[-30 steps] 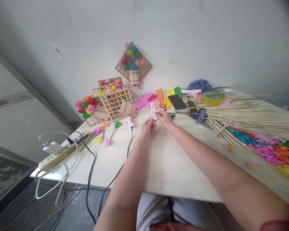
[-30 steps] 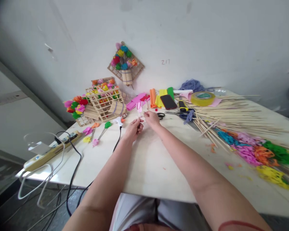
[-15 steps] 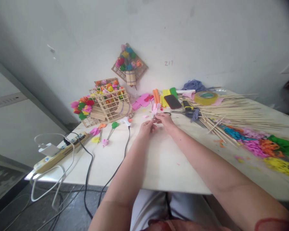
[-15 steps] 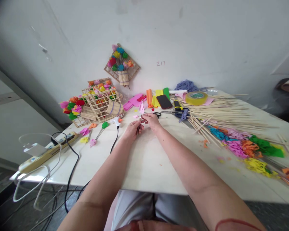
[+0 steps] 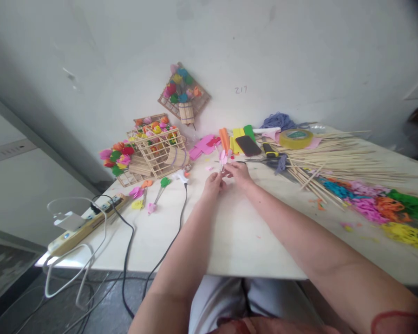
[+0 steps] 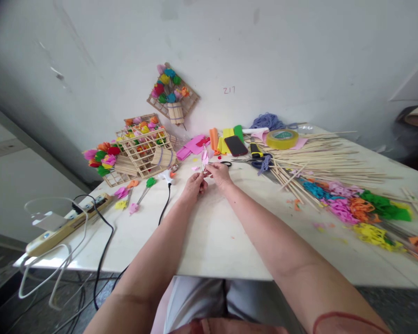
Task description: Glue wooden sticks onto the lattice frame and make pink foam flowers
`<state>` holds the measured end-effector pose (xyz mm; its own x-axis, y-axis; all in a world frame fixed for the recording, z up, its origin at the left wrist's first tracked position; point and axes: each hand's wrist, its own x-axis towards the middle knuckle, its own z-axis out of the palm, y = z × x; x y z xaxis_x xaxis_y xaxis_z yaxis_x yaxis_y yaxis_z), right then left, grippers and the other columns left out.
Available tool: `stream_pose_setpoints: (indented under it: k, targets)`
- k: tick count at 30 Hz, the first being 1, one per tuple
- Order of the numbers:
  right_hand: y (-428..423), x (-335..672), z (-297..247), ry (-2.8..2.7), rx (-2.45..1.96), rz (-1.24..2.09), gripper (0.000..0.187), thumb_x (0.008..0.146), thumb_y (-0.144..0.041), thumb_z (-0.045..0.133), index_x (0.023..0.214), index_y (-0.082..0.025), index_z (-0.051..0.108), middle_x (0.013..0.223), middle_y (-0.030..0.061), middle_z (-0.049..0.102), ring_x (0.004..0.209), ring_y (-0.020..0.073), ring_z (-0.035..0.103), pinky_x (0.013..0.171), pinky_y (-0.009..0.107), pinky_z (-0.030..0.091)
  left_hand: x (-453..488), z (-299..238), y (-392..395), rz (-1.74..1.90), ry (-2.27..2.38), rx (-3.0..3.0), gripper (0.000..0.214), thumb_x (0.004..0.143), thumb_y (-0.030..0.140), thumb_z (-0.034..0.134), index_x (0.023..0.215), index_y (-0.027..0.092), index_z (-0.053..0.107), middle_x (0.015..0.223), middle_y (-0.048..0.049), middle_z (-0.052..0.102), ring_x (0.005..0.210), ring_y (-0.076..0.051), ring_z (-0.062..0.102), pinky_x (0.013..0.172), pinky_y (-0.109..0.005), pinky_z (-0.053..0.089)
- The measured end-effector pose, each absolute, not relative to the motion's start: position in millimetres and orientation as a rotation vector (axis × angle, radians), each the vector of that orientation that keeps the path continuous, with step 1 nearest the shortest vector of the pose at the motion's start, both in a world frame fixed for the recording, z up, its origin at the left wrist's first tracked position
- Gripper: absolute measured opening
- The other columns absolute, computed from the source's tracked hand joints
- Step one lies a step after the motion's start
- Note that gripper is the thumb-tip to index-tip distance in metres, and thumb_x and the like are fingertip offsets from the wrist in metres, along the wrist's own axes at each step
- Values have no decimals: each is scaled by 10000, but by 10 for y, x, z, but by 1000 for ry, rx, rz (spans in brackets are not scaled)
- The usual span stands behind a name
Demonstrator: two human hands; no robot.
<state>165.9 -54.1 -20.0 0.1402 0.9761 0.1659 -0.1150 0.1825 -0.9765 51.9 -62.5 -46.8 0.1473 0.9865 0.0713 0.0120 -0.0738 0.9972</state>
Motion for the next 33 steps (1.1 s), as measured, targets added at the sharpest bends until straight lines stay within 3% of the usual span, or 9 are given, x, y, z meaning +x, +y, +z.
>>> stream_pose_setpoints:
  k: [7,15,23,33]
  targets:
    - [-530,1620,-239,-1068,-1122,986,97,634,-237,554,606,-152,590,669,17,650,576,99,545,469,194,375,534,-425,-649,1160,1051,1293,301,826,469,417,810,173,467,466,33,522,338,-57,385,396,-178,281]
    - [-543,1604,-214,-908,-1053,1087,155,605,-120,543,755,-141,575,532,-39,575,408,50,400,375,174,295,530,-405,-655,1173,1063,1264,337,828,486,413,812,156,475,474,14,535,327,-61,400,380,-181,274]
    - [-534,1584,-283,-997,-981,1197,72,644,-193,593,630,-142,544,408,-69,447,310,30,329,279,158,223,539,-369,-674,1168,1082,1256,302,850,451,391,798,161,458,442,27,517,302,-49,359,365,-168,227]
    - [-497,1581,-327,-1009,-1002,1136,103,624,-220,606,581,-142,553,413,-61,454,325,35,337,291,164,217,539,-419,-639,1150,1086,1316,288,845,435,400,806,157,466,443,26,525,299,-53,362,363,-171,243]
